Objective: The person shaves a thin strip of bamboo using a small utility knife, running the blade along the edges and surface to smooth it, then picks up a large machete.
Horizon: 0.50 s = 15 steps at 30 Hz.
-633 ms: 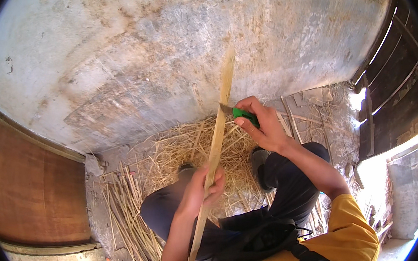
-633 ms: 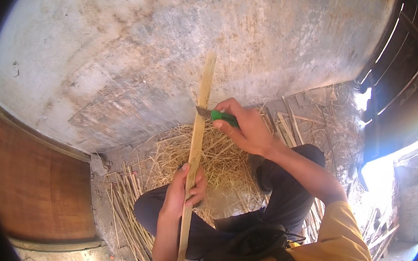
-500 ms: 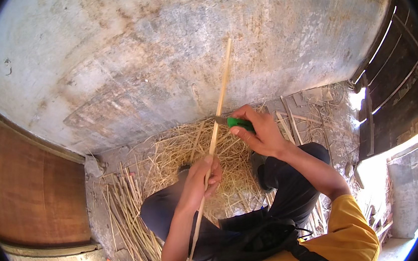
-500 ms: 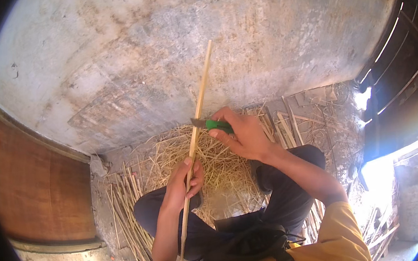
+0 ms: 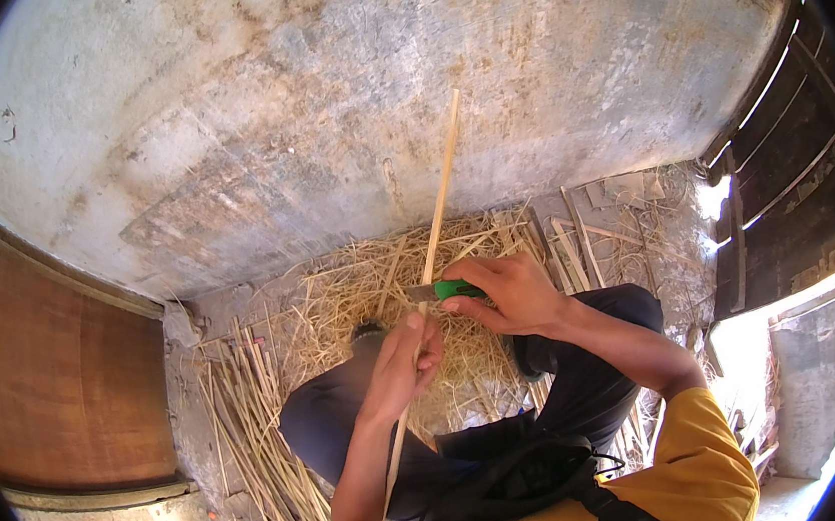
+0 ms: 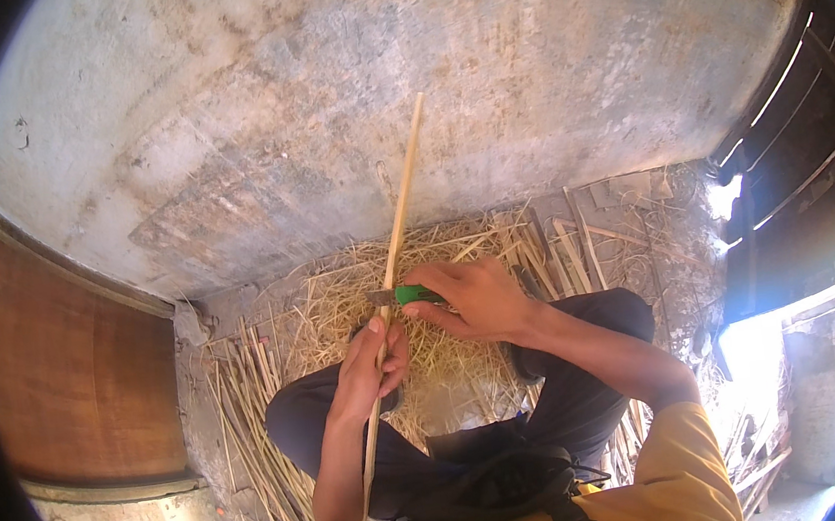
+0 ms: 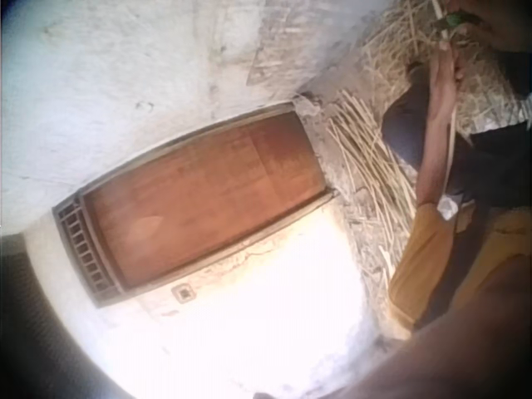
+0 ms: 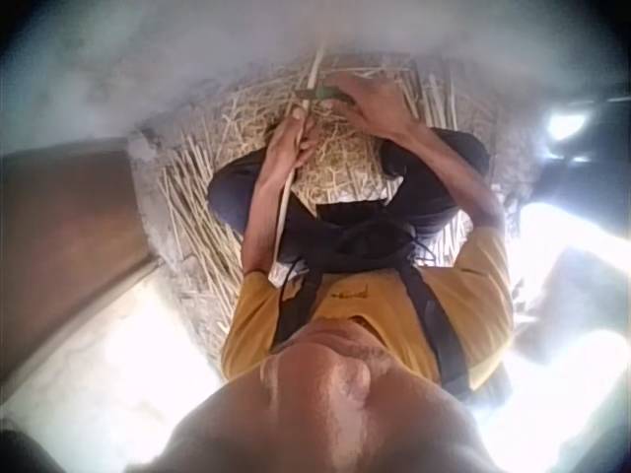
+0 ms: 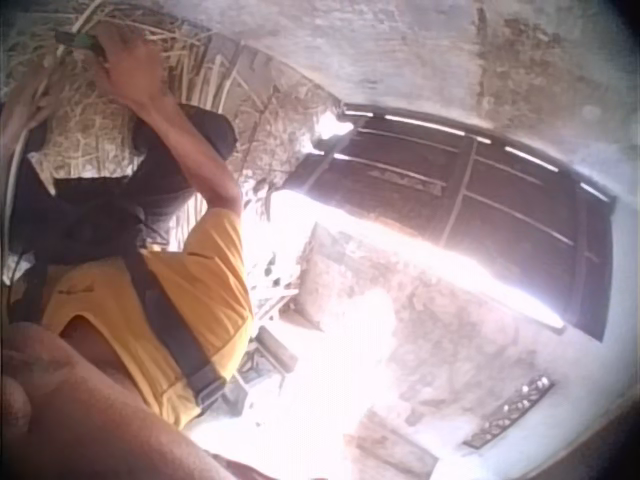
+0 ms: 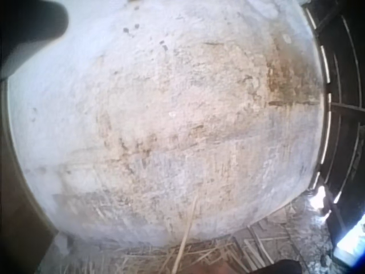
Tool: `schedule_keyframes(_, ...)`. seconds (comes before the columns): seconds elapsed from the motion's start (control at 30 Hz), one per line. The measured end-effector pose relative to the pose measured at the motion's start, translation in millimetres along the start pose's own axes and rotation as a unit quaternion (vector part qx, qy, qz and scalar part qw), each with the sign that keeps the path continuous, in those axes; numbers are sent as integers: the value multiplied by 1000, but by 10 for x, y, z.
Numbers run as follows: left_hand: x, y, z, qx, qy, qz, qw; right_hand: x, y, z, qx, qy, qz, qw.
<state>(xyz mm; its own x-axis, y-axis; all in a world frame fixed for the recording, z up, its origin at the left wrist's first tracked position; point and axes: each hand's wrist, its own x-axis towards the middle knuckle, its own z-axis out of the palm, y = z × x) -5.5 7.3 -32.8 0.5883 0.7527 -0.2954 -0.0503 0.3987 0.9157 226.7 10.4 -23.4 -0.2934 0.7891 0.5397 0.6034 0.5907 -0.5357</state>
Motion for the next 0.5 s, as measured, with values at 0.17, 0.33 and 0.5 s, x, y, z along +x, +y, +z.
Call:
schedule_keyframes(0.17,-14,60,50,27,23,16,999,-31,43,92,0,20,-4,1000)
schedule_keyframes(0.33,-27,53,30,28,36,32,998,-30,41,122,10,16,-12,1000)
schedule_keyframes(0.5,-79,75,108,41,50,40,997,-28,-6,115,4,37,-14,999)
